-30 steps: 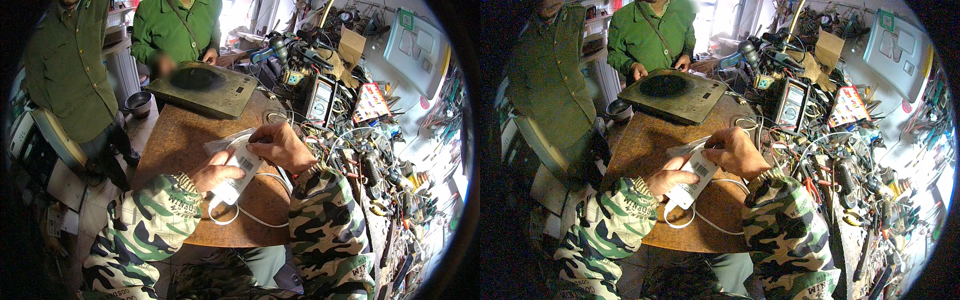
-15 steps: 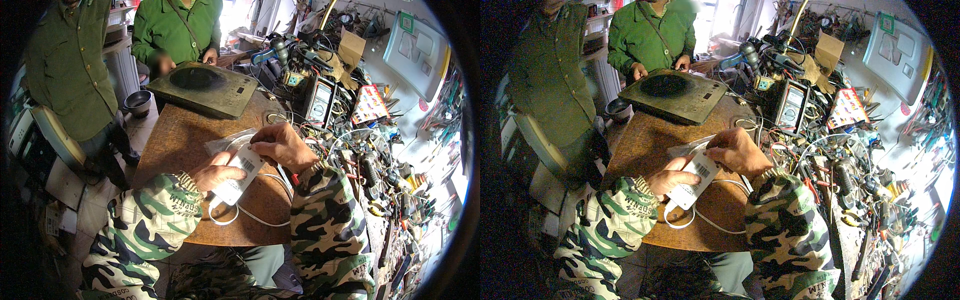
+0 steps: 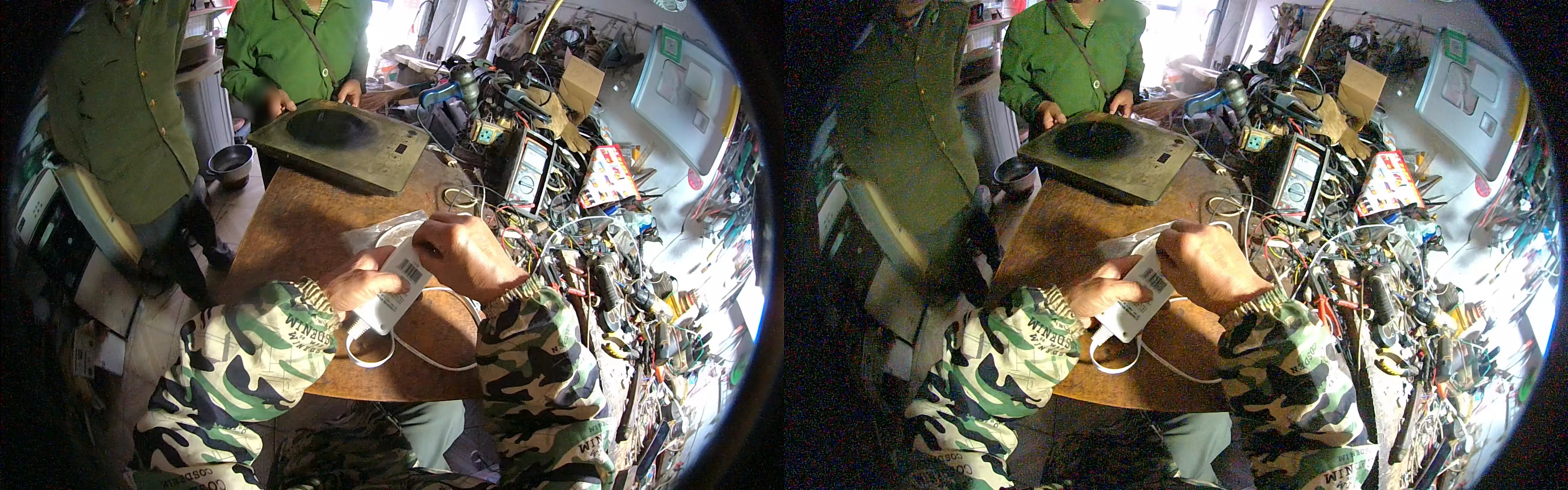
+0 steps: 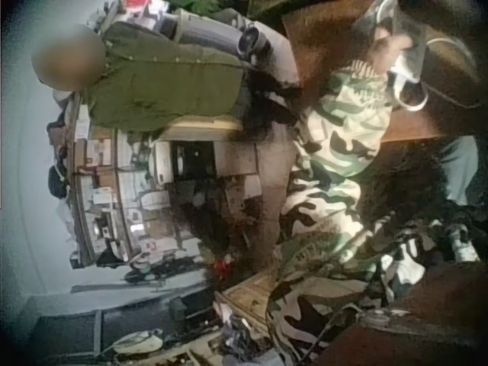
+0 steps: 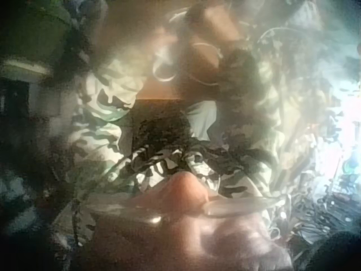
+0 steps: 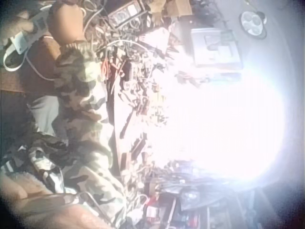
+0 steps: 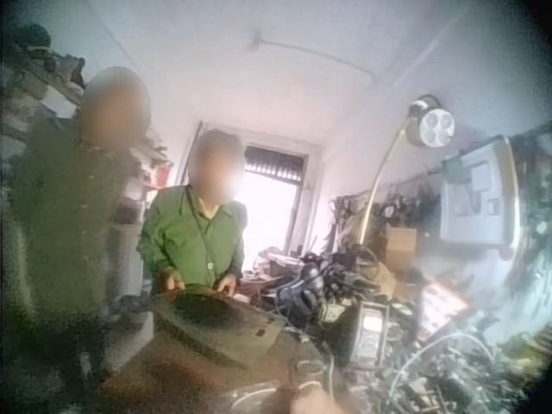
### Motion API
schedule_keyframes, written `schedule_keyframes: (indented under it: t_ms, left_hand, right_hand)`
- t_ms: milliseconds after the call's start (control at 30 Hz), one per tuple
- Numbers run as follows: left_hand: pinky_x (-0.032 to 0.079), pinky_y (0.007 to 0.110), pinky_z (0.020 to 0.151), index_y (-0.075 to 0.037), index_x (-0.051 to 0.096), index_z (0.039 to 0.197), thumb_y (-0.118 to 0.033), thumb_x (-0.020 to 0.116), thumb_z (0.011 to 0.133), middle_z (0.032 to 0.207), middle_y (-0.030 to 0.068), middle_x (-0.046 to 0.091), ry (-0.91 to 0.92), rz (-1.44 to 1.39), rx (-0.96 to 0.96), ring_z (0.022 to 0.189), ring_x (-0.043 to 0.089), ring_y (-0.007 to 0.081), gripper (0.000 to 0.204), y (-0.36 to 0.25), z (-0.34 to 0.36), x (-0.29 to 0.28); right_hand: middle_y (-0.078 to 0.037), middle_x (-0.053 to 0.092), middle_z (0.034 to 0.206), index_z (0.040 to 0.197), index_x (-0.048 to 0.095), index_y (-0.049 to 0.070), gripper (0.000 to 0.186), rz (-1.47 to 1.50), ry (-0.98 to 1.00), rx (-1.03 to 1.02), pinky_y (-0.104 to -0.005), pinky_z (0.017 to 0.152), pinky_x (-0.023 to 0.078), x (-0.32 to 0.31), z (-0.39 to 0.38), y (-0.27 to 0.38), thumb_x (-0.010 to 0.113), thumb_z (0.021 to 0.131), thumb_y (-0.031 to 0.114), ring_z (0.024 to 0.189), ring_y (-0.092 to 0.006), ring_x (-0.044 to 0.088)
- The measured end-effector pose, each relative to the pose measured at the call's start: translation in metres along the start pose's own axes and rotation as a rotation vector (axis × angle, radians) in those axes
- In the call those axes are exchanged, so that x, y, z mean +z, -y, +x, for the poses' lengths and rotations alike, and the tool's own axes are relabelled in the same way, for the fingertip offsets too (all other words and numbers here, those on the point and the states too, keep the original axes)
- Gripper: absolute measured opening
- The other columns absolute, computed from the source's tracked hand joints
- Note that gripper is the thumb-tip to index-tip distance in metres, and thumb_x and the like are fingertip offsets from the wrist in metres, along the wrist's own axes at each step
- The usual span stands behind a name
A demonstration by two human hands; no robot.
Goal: The person uses a screwdriver to open a white power adapter, then manipulates its internal components and wires. They also handle a second adapter and a portable induction cooktop, performing inspection and minor adjustments.
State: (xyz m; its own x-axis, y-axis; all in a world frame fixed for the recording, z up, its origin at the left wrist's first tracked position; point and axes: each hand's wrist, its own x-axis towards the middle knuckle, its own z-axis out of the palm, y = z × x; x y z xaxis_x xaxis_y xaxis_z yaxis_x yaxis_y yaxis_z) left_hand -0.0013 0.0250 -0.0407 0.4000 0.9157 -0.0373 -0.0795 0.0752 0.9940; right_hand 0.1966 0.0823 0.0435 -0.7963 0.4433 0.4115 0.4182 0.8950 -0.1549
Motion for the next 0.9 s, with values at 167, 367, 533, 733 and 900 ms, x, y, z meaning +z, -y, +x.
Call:
schedule_keyframes:
  t_ms: [167,367,533,733,900]
  left_hand:
    - [0.048,0.03,0.083,-0.002,0.062,0.115,-0.016,0.065,0.081,0.1,0.0049,0.066,-0.035,0.032,0.048,0.094,0.061,0.0151,0.037,-0.0015,-0.002,0.0077]
    - [0.047,0.031,0.082,0.0,0.062,0.111,-0.016,0.064,0.079,0.096,0.0052,0.065,-0.03,0.09,0.07,0.091,0.06,0.0152,0.036,0.0011,-0.0005,0.0066]
    - [0.047,0.031,0.082,0.0,0.062,0.112,-0.016,0.064,0.079,0.097,0.0054,0.065,-0.032,0.039,0.046,0.091,0.06,0.0154,0.036,-0.0002,-0.0009,0.0097]
    - [0.047,0.031,0.083,0.001,0.062,0.113,-0.015,0.063,0.08,0.097,0.0059,0.065,-0.028,0.018,0.02,0.092,0.06,0.0156,0.036,0.0005,-0.0003,0.0087]
    - [0.047,0.031,0.083,0.001,0.062,0.113,-0.015,0.062,0.08,0.097,0.0065,0.065,-0.002,0.064,0.028,0.092,0.06,0.0161,0.037,-0.0001,0.0007,0.0055]
  right_hand:
    - [-0.016,0.065,0.082,0.084,0.065,0.001,0.011,-0.119,0.073,0.002,-0.0452,0.069,0.054,0.0009,0.0046,0.0041,0.068,0.078,0.01,0.079,-0.0388,0.066]
    - [-0.017,0.065,0.08,0.079,0.065,0.0,0.01,-0.108,0.081,0.059,-0.0458,0.067,0.054,-0.0014,0.0057,0.0077,0.069,0.077,0.01,0.074,-0.0392,0.066]
    - [-0.016,0.066,0.081,0.081,0.068,0.0,0.01,-0.067,0.056,0.065,-0.0442,0.066,0.055,-0.0003,0.0035,0.007,0.069,0.077,0.01,0.074,-0.0376,0.067]
    - [-0.018,0.068,0.081,0.082,0.069,0.003,0.012,-0.035,0.027,0.076,-0.0469,0.066,0.055,0.0043,-0.0018,0.0049,0.068,0.079,0.014,0.074,-0.0393,0.068]
    - [-0.02,0.069,0.081,0.081,0.068,0.004,0.014,-0.062,0.034,0.069,-0.0489,0.066,0.056,0.0051,-0.0019,0.0033,0.068,0.079,0.017,0.073,-0.0408,0.068]
